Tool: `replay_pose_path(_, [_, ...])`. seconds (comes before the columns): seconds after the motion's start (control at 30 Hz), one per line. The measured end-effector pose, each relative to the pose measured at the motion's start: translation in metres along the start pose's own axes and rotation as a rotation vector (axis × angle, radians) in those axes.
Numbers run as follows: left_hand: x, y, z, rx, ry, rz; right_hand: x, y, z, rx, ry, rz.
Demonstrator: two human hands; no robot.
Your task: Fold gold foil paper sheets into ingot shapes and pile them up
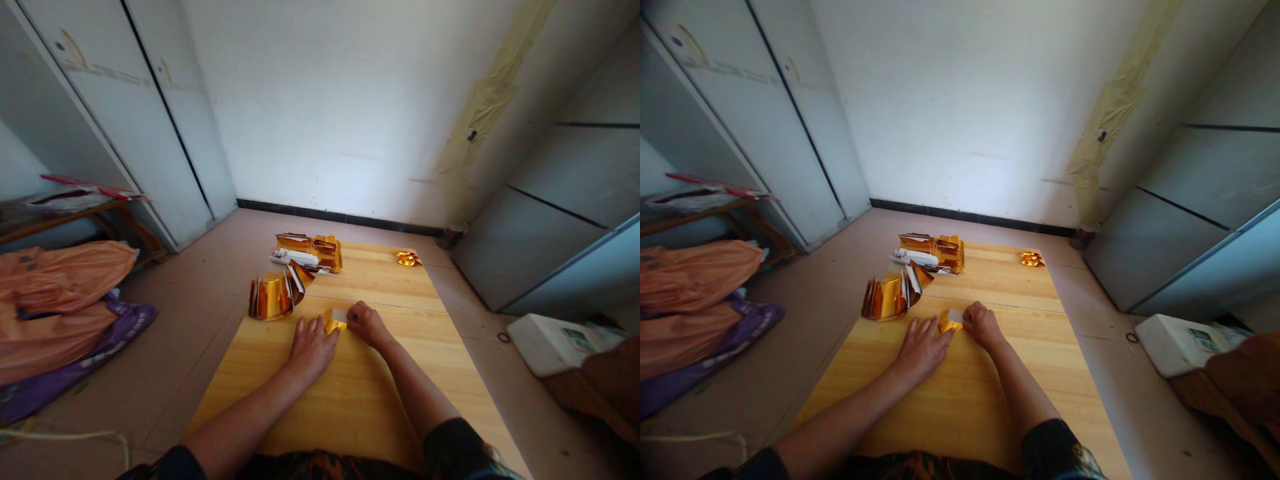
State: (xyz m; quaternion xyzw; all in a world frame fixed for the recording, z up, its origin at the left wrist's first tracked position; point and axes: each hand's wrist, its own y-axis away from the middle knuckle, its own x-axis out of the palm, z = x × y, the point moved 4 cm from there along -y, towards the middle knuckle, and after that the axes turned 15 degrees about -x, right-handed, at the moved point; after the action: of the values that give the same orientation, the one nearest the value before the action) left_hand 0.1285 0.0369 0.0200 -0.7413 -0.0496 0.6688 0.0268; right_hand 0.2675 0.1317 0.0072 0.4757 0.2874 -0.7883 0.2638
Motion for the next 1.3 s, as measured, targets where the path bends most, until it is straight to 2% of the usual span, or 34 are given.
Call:
replay_pose_path(0.2, [0.002,-0.018,0.008,-0.001,0.099,-0.036,-0.004,0.008,0.026,-0.210,0.216,0.032])
replay_pose_path(0.33, [0.006,-0.032,0.014,0.000,0.224,-0.039,-0.001,0.016,0.045,-0.252,0.334,0.109])
replay_pose_path(0.47, [0.010,-0.038,0.020,0.033,0.324,0.035,0.001,0.019,0.054,-0.226,0.350,0.136])
replay_pose_path(0.63, [0.013,-0.041,0.024,0.078,0.327,0.070,-0.002,0.019,0.053,-0.214,0.315,0.133])
replay_pose_path(0.93, [0.013,-0.041,0.023,0.046,0.361,0.112,0.006,0.024,0.043,-0.297,0.284,0.051])
replay_pose_path(1.3, [0.016,-0.043,0.022,0.095,0.306,0.058,0.006,0.028,0.050,-0.299,0.265,0.088])
